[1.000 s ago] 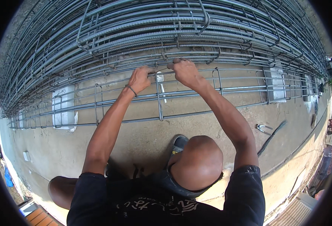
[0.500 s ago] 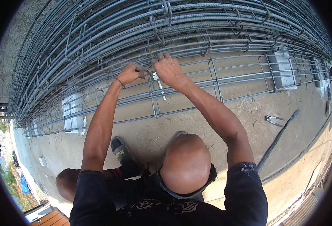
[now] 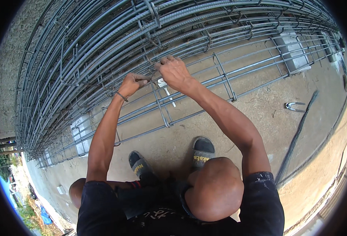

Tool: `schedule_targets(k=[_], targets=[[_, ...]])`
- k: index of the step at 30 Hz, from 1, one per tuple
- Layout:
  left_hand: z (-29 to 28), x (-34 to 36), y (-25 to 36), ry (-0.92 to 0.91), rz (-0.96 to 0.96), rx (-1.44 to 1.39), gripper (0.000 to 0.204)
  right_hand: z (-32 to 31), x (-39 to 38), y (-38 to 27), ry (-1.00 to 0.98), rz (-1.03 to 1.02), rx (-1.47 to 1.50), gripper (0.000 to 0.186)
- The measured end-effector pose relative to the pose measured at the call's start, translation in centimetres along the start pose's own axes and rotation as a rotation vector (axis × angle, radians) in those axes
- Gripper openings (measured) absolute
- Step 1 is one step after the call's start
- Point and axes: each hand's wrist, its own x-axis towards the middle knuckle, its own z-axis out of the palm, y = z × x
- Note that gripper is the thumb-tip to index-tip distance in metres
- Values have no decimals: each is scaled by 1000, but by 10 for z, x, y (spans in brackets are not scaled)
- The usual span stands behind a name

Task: The person ties steel reinforcement bars together using wire and a pair of pliers, working along the length of a cage-like rebar structure.

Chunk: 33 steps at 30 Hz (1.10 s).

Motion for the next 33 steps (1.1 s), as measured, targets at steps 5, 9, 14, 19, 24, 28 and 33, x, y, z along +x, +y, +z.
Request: schedule_targets(k=[5,9,14,19,24,28,33], targets=[[0,7,-5,-5,-68,-87,22,3,2,9,12,98,143,24],[7,3,-1,105,-58,-72,20,2,0,10,-35,153,205,25],[11,2,7,95,-78,-139,23,3,5,5,17,164,124,23],[7,-1,7,53,-9,-254,24,0,5,6,22,198,166,23],[4,-1,6,40,-56,-248,23,-2,5,7,5,119,185,24],[5,1,8,75,-67,-191,21,-1,8,8,0,94,205,24],[8,0,14,67,-84,-8,21,-3,9,5,27,23,4,19]])
